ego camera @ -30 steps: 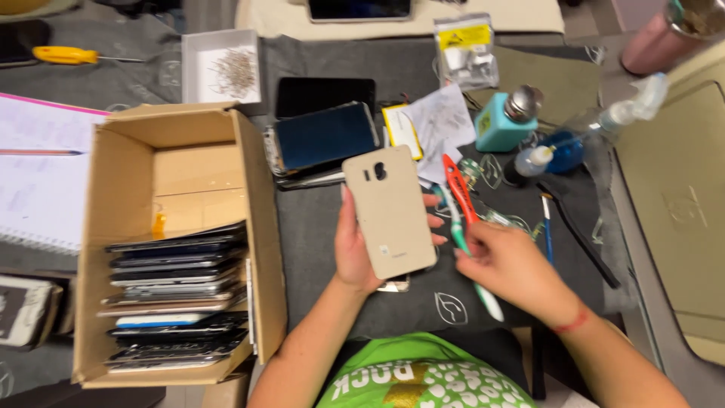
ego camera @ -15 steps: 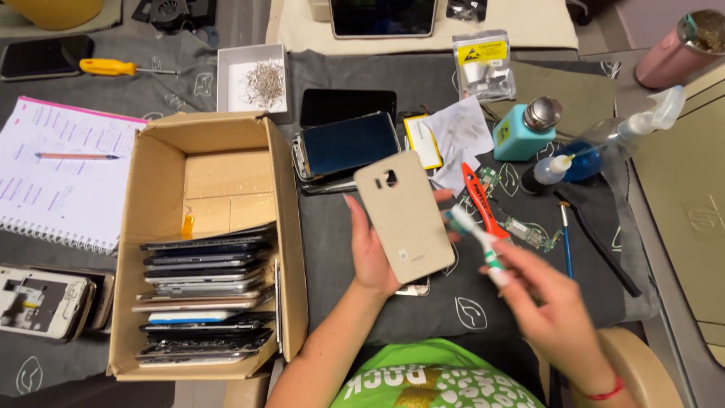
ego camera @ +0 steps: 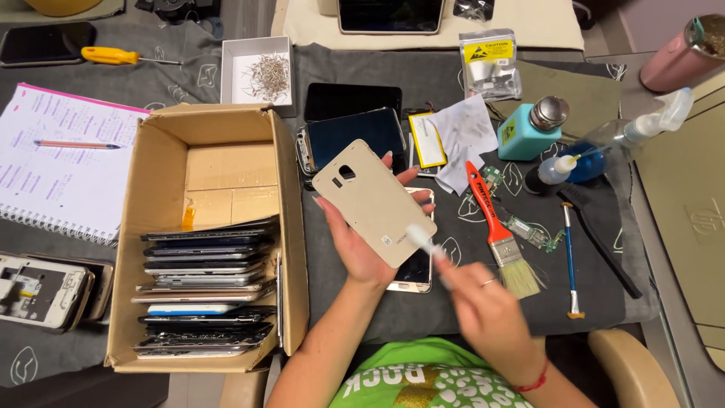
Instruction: Cleaning the internal components and back cover of a disassembled smartphone using brushes and cleaning solution.
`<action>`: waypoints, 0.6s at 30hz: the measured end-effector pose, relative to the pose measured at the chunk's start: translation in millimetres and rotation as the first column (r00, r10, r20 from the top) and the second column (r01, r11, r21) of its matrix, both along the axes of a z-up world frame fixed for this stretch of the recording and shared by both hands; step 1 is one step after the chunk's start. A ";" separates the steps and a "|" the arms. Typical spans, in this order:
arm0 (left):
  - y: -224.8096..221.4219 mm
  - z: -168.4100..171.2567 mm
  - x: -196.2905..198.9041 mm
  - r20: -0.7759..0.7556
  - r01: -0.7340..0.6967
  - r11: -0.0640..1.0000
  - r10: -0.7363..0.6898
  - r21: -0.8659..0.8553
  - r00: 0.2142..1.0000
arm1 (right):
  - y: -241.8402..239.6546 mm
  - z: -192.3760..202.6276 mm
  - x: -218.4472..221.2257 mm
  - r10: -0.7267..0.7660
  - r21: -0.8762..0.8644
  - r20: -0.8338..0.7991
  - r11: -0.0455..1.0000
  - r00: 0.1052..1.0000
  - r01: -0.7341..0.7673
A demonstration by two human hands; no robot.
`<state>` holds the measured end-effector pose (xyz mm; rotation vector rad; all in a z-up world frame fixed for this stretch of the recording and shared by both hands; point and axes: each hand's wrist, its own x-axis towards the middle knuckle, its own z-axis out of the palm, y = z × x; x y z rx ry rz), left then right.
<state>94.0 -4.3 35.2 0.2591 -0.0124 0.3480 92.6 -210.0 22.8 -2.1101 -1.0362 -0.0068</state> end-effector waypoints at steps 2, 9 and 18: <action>0.2 -3.1 -1.1 0.036 0.020 0.999 -0.019 -0.037 0.999 | 3.8 -1.9 -13.1 0.071 -0.047 -0.023 0.996 0.997 -0.072; 3.7 2.0 0.8 0.044 -0.067 0.998 0.067 0.004 0.997 | -0.2 8.1 18.0 -0.044 0.018 0.027 0.999 0.999 0.043; 2.7 -0.8 -1.0 0.043 -0.066 0.998 0.066 -0.005 0.997 | -3.9 0.5 19.9 0.026 -0.041 0.074 0.999 0.997 -0.023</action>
